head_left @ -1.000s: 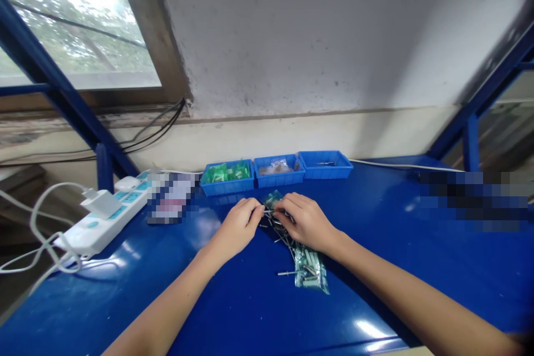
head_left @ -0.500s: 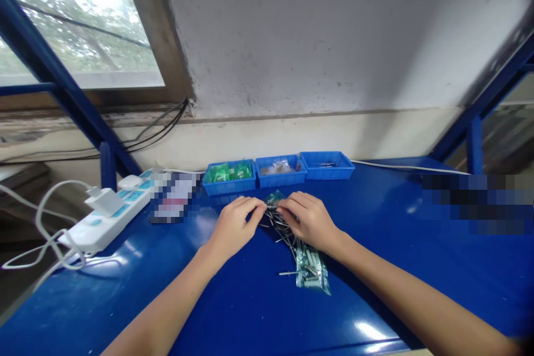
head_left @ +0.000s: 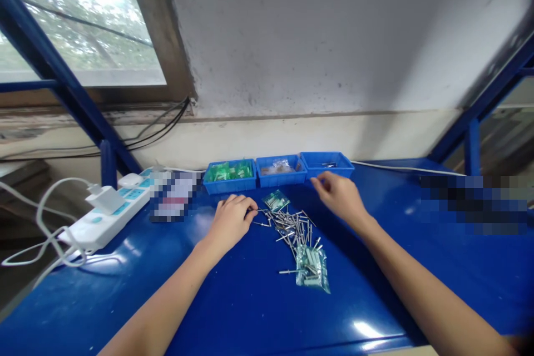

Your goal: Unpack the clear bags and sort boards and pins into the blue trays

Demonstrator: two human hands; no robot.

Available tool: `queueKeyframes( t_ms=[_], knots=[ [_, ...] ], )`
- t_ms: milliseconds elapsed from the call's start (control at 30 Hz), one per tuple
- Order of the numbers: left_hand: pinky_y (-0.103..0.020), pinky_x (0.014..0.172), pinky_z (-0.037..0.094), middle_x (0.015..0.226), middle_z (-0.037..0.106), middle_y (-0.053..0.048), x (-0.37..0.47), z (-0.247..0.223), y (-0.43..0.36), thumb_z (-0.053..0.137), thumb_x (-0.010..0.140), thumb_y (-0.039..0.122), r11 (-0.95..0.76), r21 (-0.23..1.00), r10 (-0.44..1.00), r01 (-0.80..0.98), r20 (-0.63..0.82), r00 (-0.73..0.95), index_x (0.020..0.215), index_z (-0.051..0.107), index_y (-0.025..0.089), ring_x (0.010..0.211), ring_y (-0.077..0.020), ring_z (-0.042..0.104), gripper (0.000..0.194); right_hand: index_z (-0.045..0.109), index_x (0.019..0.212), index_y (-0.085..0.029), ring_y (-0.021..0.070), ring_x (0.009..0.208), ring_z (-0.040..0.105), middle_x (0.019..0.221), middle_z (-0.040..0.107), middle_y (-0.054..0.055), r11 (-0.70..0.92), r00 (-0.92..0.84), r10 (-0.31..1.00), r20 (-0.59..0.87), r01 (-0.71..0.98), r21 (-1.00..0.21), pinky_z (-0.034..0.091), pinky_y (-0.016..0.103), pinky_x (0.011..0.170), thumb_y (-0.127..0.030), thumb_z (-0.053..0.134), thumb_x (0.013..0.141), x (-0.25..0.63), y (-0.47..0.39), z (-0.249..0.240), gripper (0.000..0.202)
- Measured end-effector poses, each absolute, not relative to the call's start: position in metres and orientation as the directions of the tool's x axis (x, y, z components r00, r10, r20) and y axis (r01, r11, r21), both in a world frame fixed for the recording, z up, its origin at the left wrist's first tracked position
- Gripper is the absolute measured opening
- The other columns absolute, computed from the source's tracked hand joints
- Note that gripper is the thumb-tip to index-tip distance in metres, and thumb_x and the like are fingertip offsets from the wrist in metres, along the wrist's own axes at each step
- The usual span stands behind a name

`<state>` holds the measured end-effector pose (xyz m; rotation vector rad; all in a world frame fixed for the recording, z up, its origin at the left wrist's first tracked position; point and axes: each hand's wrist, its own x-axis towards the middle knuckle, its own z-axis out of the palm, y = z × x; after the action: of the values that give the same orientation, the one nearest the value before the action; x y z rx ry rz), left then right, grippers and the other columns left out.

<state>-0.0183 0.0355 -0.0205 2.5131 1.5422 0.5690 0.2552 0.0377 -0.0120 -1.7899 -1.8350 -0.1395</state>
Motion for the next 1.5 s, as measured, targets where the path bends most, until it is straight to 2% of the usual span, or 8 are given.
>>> queueKeyframes(
  t_ms=[200, 467, 800, 967, 1067, 1133, 1333, 1500],
  knots=[
    [-0.031, 0.082, 0.044, 0.09, 0.057, -0.002, -0.012, -0.017, 0.028, 0.048, 0.089, 0.021, -0.62, 0.523, 0.784, 0.585, 0.384, 0.487, 0.091, 0.054, 0.021, 0.089, -0.0166, 0.054, 0.006, 0.059, 0.099, -0.018, 0.0163, 0.075, 0.056, 0.083, 0.062, 0.005, 0.671, -0.482, 0.677, 0.556, 0.715, -0.197, 0.041, 0.027, 0.067, -0.028, 0.047, 0.09, 0.195, 0.016, -0.02, 0.018],
    [-0.03, 0.081, 0.045, 0.095, 0.058, -0.003, -0.011, -0.011, 0.021, 0.048, 0.09, 0.028, -0.627, 0.538, 0.777, 0.563, 0.382, 0.5, 0.102, 0.053, 0.022, 0.088, -0.0163, 0.057, 0.015, 0.06, 0.085, -0.016, 0.0137, 0.065, 0.047, 0.07, 0.056, 0.004, 0.719, -0.51, 0.611, 0.606, 0.677, -0.156, 0.036, 0.026, 0.061, -0.027, 0.041, 0.093, 0.198, 0.012, -0.02, 0.024],
    [-0.03, 0.075, 0.042, 0.082, 0.065, -0.001, -0.013, -0.007, 0.023, 0.039, 0.094, 0.03, -0.686, 0.398, 0.728, 0.61, 0.365, 0.58, 0.085, 0.061, 0.02, 0.08, -0.0167, 0.056, 0.026, 0.06, 0.075, -0.017, 0.0134, 0.06, 0.046, 0.064, 0.055, 0.002, 0.724, -0.539, 0.589, 0.601, 0.683, -0.097, 0.034, 0.027, 0.059, -0.029, 0.04, 0.091, 0.201, 0.011, -0.011, 0.029],
    [-0.035, 0.081, 0.04, 0.092, 0.061, -0.002, -0.022, -0.008, 0.028, 0.056, 0.084, 0.031, -0.666, 0.319, 0.738, 0.674, 0.155, 0.657, 0.09, 0.061, 0.024, 0.09, -0.0211, 0.053, 0.01, 0.061, 0.078, -0.017, 0.017, 0.067, 0.054, 0.07, 0.06, 0.006, 0.313, -0.122, 0.724, 0.679, 0.935, -0.165, 0.038, 0.029, 0.065, -0.035, 0.037, 0.091, 0.254, 0.035, -0.001, 0.033],
    [-0.037, 0.081, 0.038, 0.092, 0.059, -0.002, -0.024, -0.011, 0.028, 0.053, 0.085, 0.028, -0.631, 0.32, 0.758, 0.706, 0.059, 0.65, 0.083, 0.058, 0.022, 0.091, -0.0218, 0.051, 0.007, 0.058, 0.106, -0.014, 0.0233, 0.077, 0.06, 0.086, 0.065, 0.01, -0.041, 0.143, 0.849, 0.509, 0.978, -0.206, 0.041, 0.031, 0.064, -0.046, 0.047, 0.085, 0.286, 0.049, -0.006, 0.04],
    [-0.037, 0.081, 0.038, 0.089, 0.059, -0.002, -0.021, -0.012, 0.027, 0.05, 0.087, 0.026, -0.619, 0.344, 0.767, 0.706, 0.07, 0.638, 0.08, 0.054, 0.021, 0.089, -0.021, 0.05, 0.009, 0.055, 0.113, -0.013, 0.0258, 0.083, 0.061, 0.093, 0.065, 0.012, -0.082, 0.163, 0.887, 0.432, 0.976, -0.2, 0.043, 0.032, 0.067, -0.045, 0.049, 0.084, 0.289, 0.051, -0.01, 0.044],
    [-0.031, 0.078, 0.042, 0.088, 0.057, -0.001, -0.009, -0.01, 0.021, 0.045, 0.089, 0.022, -0.549, 0.593, 0.81, 0.589, 0.203, 0.551, 0.097, 0.046, 0.022, 0.083, -0.0162, 0.055, 0.008, 0.056, 0.108, -0.019, 0.0194, 0.085, 0.058, 0.093, 0.064, 0.008, 0.581, -0.424, 0.77, 0.478, 0.775, -0.248, 0.043, 0.031, 0.074, -0.033, 0.048, 0.089, 0.215, 0.019, -0.013, 0.025],
    [-0.027, 0.071, 0.044, 0.077, 0.056, 0.003, -0.007, -0.011, 0.019, 0.044, 0.088, 0.02, -0.511, 0.731, 0.802, 0.452, 0.217, 0.556, 0.098, 0.042, 0.022, 0.074, -0.0134, 0.057, 0.011, 0.056, 0.091, -0.018, 0.0161, 0.075, 0.054, 0.083, 0.061, 0.005, 0.746, -0.606, 0.626, 0.491, 0.649, -0.15, 0.038, 0.028, 0.068, -0.024, 0.046, 0.09, 0.183, 0.001, -0.015, 0.012]
  ],
)
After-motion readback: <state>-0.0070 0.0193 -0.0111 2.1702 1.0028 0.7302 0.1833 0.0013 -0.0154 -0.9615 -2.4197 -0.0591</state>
